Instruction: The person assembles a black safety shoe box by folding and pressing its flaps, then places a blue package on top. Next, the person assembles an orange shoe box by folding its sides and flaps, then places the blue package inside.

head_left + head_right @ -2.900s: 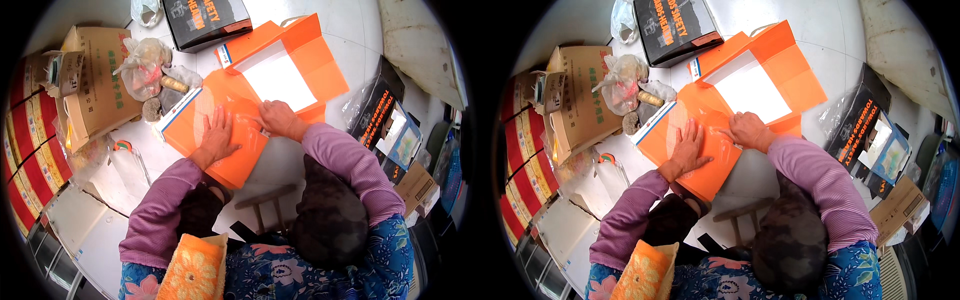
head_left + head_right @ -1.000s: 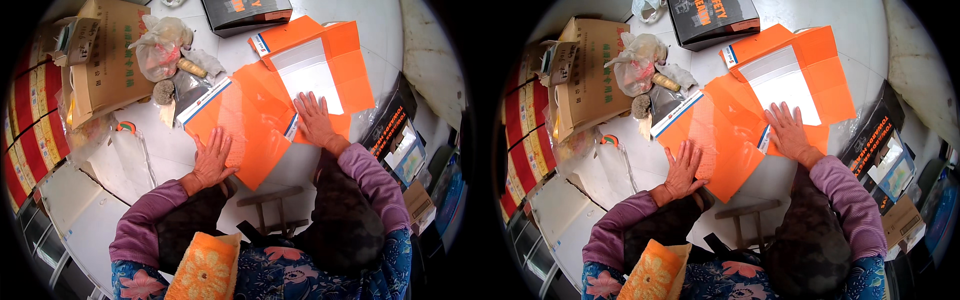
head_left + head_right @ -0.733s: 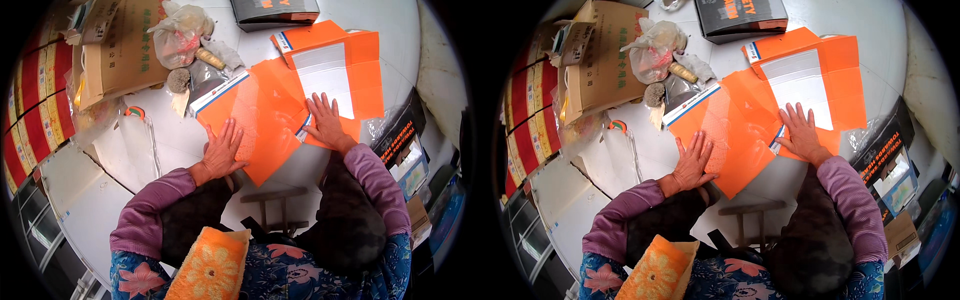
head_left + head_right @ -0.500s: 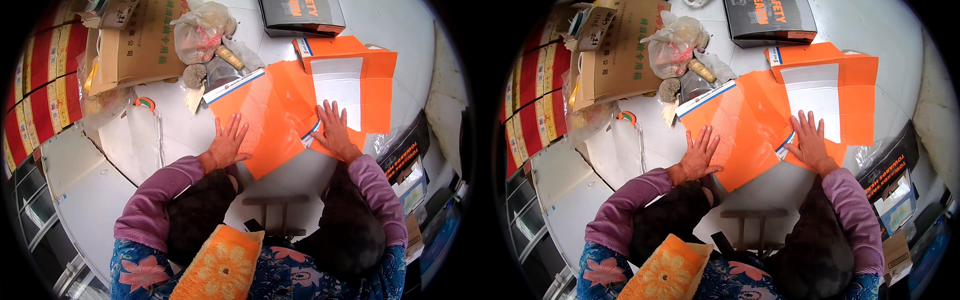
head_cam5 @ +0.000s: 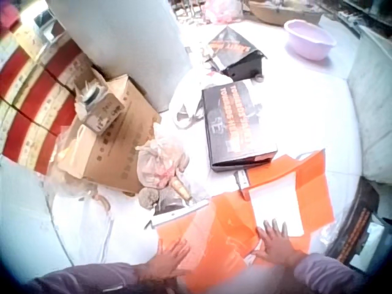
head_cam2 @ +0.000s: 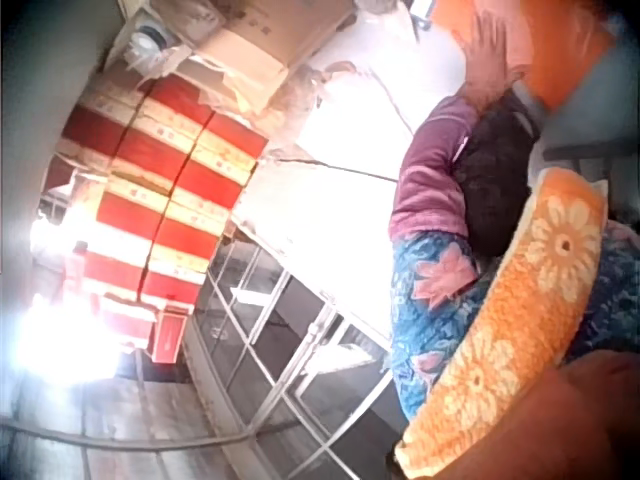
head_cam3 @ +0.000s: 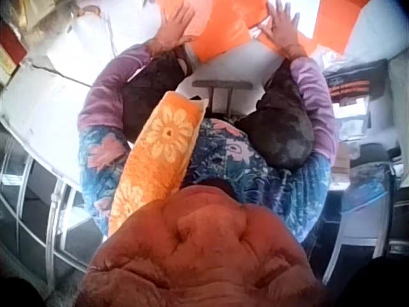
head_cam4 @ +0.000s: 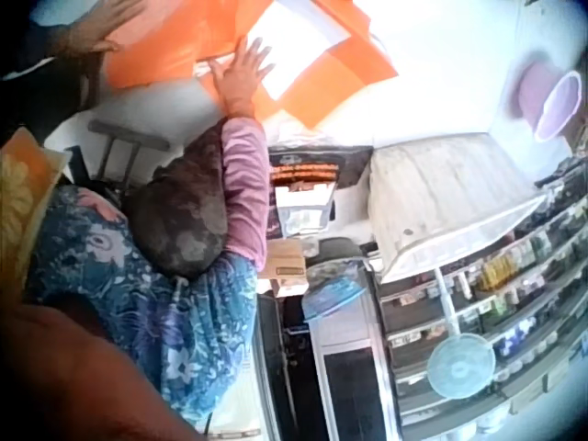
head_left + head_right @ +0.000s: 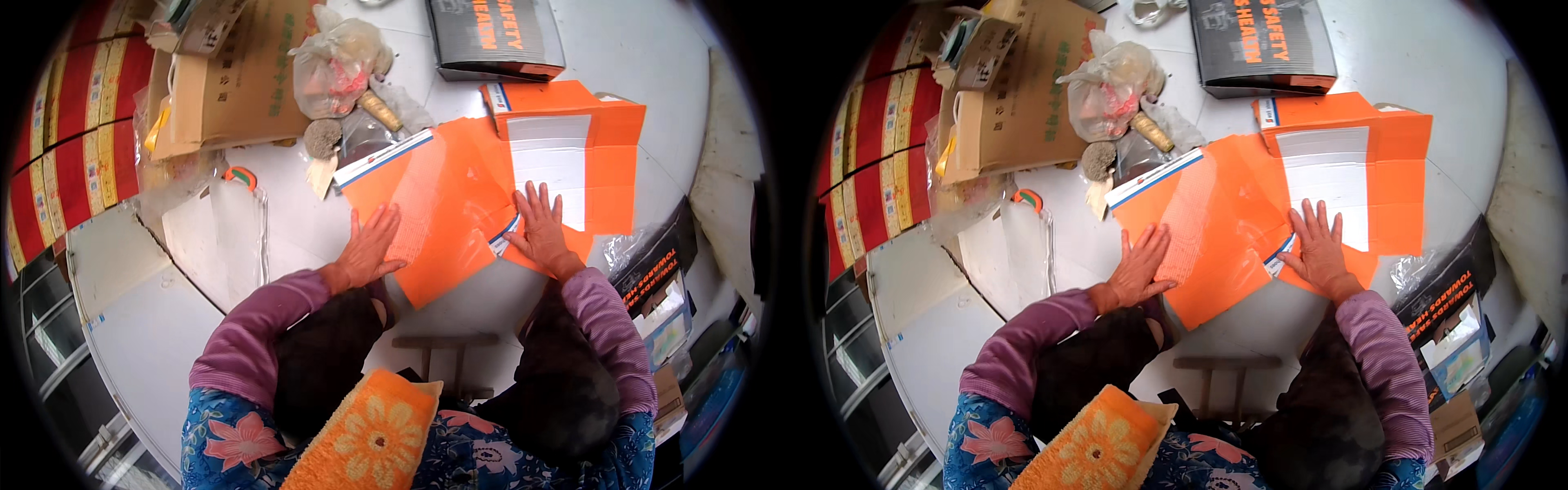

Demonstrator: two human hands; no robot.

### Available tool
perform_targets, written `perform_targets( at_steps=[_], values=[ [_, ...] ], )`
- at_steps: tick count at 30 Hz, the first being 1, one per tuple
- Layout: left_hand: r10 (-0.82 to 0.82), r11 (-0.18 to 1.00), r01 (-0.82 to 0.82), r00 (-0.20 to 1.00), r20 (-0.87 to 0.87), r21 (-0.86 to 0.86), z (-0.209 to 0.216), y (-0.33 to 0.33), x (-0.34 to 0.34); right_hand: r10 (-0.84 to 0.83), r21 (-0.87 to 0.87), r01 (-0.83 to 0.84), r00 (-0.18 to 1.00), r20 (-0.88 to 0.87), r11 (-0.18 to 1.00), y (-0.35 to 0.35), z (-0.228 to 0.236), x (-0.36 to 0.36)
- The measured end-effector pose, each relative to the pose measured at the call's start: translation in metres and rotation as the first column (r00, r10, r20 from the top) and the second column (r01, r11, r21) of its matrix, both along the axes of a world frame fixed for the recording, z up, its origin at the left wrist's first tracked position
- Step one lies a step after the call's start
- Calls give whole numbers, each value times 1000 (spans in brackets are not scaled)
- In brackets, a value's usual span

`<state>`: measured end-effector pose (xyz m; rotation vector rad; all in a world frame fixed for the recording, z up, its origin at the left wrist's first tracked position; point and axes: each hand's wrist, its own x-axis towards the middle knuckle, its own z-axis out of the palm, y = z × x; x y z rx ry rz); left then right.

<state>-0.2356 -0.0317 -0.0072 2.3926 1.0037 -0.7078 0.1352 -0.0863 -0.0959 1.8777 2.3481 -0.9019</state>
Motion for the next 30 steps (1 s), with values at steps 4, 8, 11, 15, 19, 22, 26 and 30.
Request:
perform_targets(
  at_steps=[4, 8, 11, 15, 19, 22, 26, 30],
  values=[
    [614, 717, -696, 612, 499, -29, 26, -15, 1, -13, 51, 14, 1000, -15, 999, -2, 3, 0],
    [919, -268, -769, -384, 85, -580, 15, -4, 12, -54, 26, 56, 997, -58, 998, -2, 7, -1],
    [948, -292, -672, -297, -113, -681, 4, 4, 15, -76, 13, 77, 994, -73, 997, -8, 11, 2],
    [964, -212, -660, -261, -45, -720, 12, -10, 26, -92, 53, 95, 993, -73, 994, -24, 18, 19],
    [974, -185, -796, -71, -215, -576, 25, -10, 49, -130, 22, 133, 985, -109, 991, -34, 21, 38],
    [957, -161, -802, 16, -291, -575, 19, 5, 62, -91, 27, 95, 986, -142, 995, -34, 18, 44],
    [970, -109, -899, -4, -241, -425, -15, 12, 65, -92, -52, 89, 993, -69, 995, -32, 13, 43],
    [998, 55, -959, 64, -24, -276, -57, 7, 52, -92, -6, 92, 993, -67, 996, -30, 11, 41]
  ],
)
